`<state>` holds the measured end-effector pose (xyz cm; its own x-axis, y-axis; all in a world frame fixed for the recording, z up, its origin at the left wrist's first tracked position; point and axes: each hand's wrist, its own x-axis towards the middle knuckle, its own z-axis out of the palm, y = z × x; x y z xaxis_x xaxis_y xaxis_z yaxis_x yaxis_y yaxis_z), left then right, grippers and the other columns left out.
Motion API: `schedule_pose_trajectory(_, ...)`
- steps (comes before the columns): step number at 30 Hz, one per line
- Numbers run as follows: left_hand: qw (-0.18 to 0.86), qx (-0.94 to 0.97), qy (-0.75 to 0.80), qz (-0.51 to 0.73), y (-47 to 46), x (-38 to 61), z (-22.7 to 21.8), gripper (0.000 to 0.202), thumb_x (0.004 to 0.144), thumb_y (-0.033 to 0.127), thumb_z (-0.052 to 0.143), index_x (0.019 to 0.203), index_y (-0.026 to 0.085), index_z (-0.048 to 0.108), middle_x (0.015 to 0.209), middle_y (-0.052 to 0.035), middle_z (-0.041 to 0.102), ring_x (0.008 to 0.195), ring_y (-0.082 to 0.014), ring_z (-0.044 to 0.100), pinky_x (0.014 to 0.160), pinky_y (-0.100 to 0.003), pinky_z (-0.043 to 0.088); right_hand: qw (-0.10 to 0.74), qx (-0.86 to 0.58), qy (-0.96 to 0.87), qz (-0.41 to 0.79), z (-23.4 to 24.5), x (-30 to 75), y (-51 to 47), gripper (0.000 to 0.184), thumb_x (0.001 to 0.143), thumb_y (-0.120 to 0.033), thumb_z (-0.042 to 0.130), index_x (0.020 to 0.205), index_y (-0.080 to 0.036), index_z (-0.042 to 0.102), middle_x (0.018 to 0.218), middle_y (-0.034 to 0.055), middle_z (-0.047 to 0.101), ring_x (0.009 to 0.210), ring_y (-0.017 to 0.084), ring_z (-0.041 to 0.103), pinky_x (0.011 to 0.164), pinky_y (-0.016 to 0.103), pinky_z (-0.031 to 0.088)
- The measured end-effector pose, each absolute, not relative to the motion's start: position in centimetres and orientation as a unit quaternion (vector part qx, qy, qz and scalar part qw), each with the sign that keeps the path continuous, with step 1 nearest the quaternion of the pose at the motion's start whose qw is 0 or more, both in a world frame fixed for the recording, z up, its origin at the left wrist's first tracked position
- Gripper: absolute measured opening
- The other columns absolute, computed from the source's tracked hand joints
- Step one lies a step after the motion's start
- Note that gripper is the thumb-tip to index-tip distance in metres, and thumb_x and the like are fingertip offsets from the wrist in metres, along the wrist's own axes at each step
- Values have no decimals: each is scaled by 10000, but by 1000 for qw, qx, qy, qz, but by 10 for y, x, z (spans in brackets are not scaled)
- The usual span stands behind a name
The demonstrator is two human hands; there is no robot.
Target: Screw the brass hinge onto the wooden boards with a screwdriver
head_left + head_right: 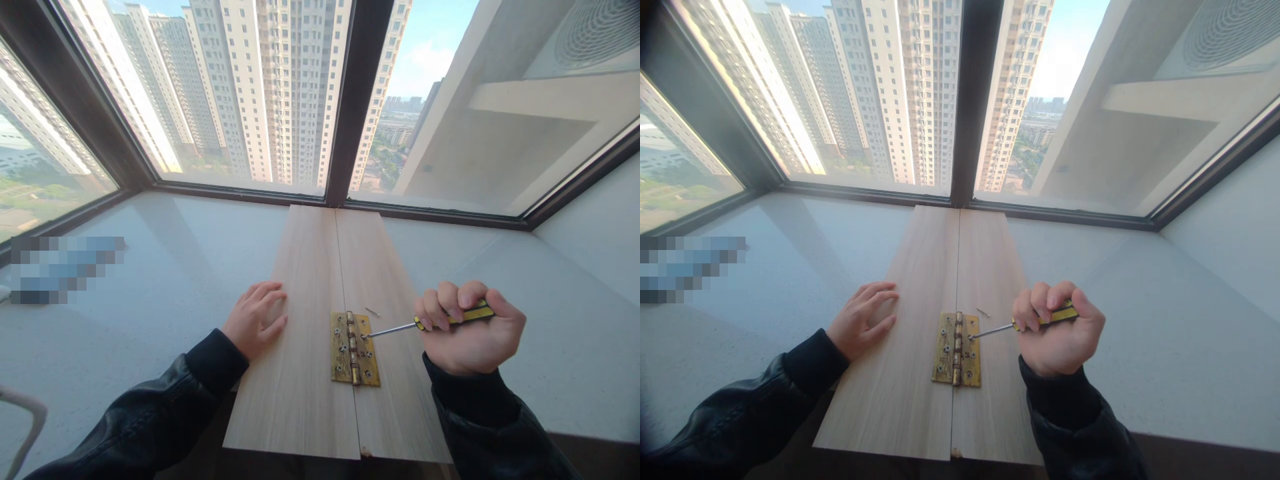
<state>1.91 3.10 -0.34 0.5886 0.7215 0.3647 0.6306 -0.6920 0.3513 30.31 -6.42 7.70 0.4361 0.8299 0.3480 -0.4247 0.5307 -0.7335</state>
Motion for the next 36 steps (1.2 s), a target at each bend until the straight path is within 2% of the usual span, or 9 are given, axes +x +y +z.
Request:
schedule_pose_trajectory(5, 93, 887, 383, 239, 30, 19, -2, 306, 798, 293, 496, 1081, 177, 511, 1218, -96, 474, 1143, -240, 397, 932, -433, 375, 810, -314, -330, 369, 73, 305, -65, 402, 683, -441, 617, 602, -146, 356, 493, -36, 279, 375, 106, 327, 356, 235, 322)
schedule_pose_trajectory(10, 92, 888, 382, 238, 30, 18, -2, 306, 795, 292, 501, 1078, 175, 514, 1214, -94, 477, 1146, -237, 393, 941, -430, 371, 826, -362, -276, 331, 72, 297, -73, 369, 794, -476, 614, 779, -117, 531, 682, 11, 448, 620, 142, 507, 558, 287, 444)
schedule_pose_trajectory(13, 94, 888, 384, 236, 30, 18, -3, 310, 796, 294, 501, 1083, 178, 512, 1220, -91, 473, 1149, -236, 391, 942, -428, 371, 838, -340, -280, 322, 74, 287, -81, 321, 820, -451, 587, 829, -134, 536, 651, -10, 406, 588, 101, 458, 559, 254, 429)
schedule_pose_trajectory(16, 93, 887, 384, 239, 30, 18, -3, 311, 795, 294, 502, 1083, 180, 513, 1222, -92, 472, 1147, -239, 391, 938, -432, 373, 840, -293, -318, 327, 75, 285, -82, 300, 811, -392, 547, 667, -152, 438, 524, -38, 291, 446, 73, 344, 456, 209, 368)
schedule_pose_trajectory(19, 93, 888, 381, 241, 29, 19, -3, 310, 791, 293, 504, 1080, 181, 515, 1216, -96, 478, 1142, -246, 395, 928, -440, 378, 778, -279, -381, 416, 78, 297, -77, 370, 775, -373, 520, 541, -139, 355, 402, -45, 179, 331, 79, 248, 365, 230, 333)
schedule_pose_trajectory(22, 95, 888, 381, 240, 29, 19, -2, 305, 792, 291, 500, 1077, 184, 515, 1212, -96, 480, 1142, -249, 397, 919, -444, 385, 718, -282, -419, 479, 81, 308, -73, 377, 683, -422, 602, 547, -144, 386, 371, -49, 195, 313, 90, 260, 348, 262, 343)
schedule_pose_trajectory(26, 96, 887, 383, 237, 29, 19, -1, 301, 792, 289, 500, 1074, 185, 514, 1214, -96, 478, 1140, -247, 400, 917, -442, 387, 769, -305, -375, 419, 81, 301, -76, 321, 722, -417, 655, 713, -146, 482, 619, -6, 425, 550, 117, 466, 517, 276, 437)
schedule_pose_trajectory(30, 95, 886, 387, 236, 30, 19, -2, 305, 792, 292, 504, 1077, 184, 513, 1218, -91, 475, 1145, -238, 396, 929, -432, 382, 833, -342, -317, 299, 73, 276, -83, 317, 855, -436, 566, 932, -128, 554, 795, 26, 462, 725, 124, 506, 677, 291, 454)
schedule_pose_trajectory(36, 92, 888, 382, 239, 29, 19, -3, 309, 793, 294, 503, 1082, 184, 509, 1221, -98, 473, 1148, -246, 393, 925, -444, 383, 865, -300, -333, 227, 70, 267, -79, 344, 809, -463, 551, 698, -153, 453, 530, -33, 308, 441, 75, 339, 425, 198, 343)
